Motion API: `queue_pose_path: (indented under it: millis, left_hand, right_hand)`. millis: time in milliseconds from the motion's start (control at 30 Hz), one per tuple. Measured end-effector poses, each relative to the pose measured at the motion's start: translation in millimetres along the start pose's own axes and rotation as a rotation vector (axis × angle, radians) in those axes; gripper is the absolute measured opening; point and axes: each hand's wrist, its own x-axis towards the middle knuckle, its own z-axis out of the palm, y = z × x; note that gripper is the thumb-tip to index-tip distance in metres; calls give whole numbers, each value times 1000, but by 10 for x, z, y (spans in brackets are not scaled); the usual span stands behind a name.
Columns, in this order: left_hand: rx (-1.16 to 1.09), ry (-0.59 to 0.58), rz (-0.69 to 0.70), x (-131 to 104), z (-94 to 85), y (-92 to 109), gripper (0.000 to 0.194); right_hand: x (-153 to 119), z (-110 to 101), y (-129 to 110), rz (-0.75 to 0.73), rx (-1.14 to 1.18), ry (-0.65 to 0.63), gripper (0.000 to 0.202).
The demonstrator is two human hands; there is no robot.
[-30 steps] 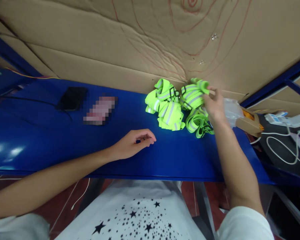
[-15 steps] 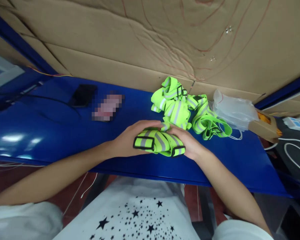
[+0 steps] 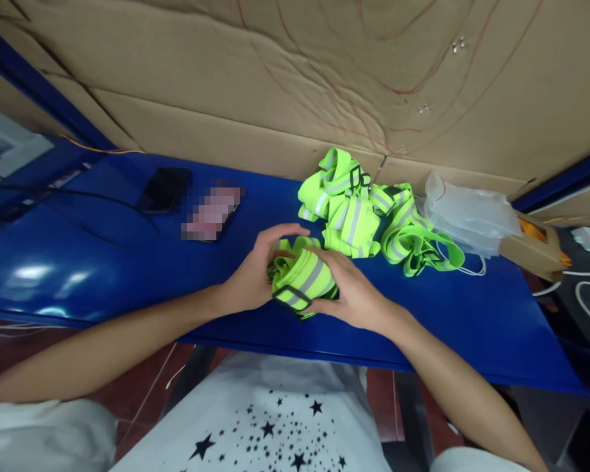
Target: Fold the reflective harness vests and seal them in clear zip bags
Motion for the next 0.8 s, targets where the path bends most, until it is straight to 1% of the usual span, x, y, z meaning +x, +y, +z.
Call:
queue_pose_path:
  millis: [33, 67, 100, 167, 200, 233, 300, 367, 433, 500, 533, 567, 633, 667, 700, 733, 767, 800]
  left_hand:
    - [-40, -36, -43, 6, -11, 1, 92]
    - [-70, -100, -82, 20, -29, 8, 95]
    - [-84, -183, -118, 39, -50, 20, 89]
    - [-65, -345, -170, 80, -88, 46, 58]
    - [-28, -407, -179, 95, -97, 55, 43]
    - [25, -456, -181, 104, -98, 59, 33]
    - [150, -527, -192, 105, -88, 63, 23]
    - [233, -607, -225, 98, -89, 89, 20]
    - [197, -744, -269, 106, -138, 165, 27]
    - [103, -858, -273, 142, -242, 282, 35]
    - [77, -865, -250, 170, -306, 343, 46]
    - [86, -804, -232, 202, -369, 398, 64]
    - [134, -570, -183, 271, -463, 475, 95]
    - [137, -452, -156, 304, -480, 497, 103]
    - [100, -375, -131, 332, -473, 508, 105]
    - [25, -351, -107, 353, -442, 513, 104]
    - [-67, -367, -98, 368, -392, 513, 102]
    - [-155, -400, -108, 374, -331, 510, 102]
  right_hand:
    - [-4, 18, -26, -7, 3, 8, 80]
    - [-7, 23, -59, -17, 5, 26, 73]
    - [-10, 15, -96, -35, 1, 60, 66]
    - [-18, -21, -172, -77, -26, 139, 57]
    - [-23, -43, -204, -92, -45, 177, 55]
    - [-28, -64, -227, -102, -63, 202, 53]
    - [-41, -106, -242, -130, -118, 233, 50]
    - [-61, -165, -220, -183, -234, 304, 49]
    - [-97, -259, -178, -227, -392, 472, 54]
    - [-152, -387, -149, -275, -503, 627, 60]
    - [-184, -455, -146, -283, -512, 674, 62]
    - [-213, -519, -153, -288, -499, 693, 63]
    - [-245, -614, -188, -332, -490, 686, 57]
    - [-237, -634, -211, -350, -510, 672, 54]
    - [-208, -634, -233, -366, -533, 631, 49]
    - [-158, -611, -252, -364, -535, 566, 43]
    - [-87, -569, -269, -298, -488, 473, 35]
    - [-3, -510, -282, -185, -400, 358, 30]
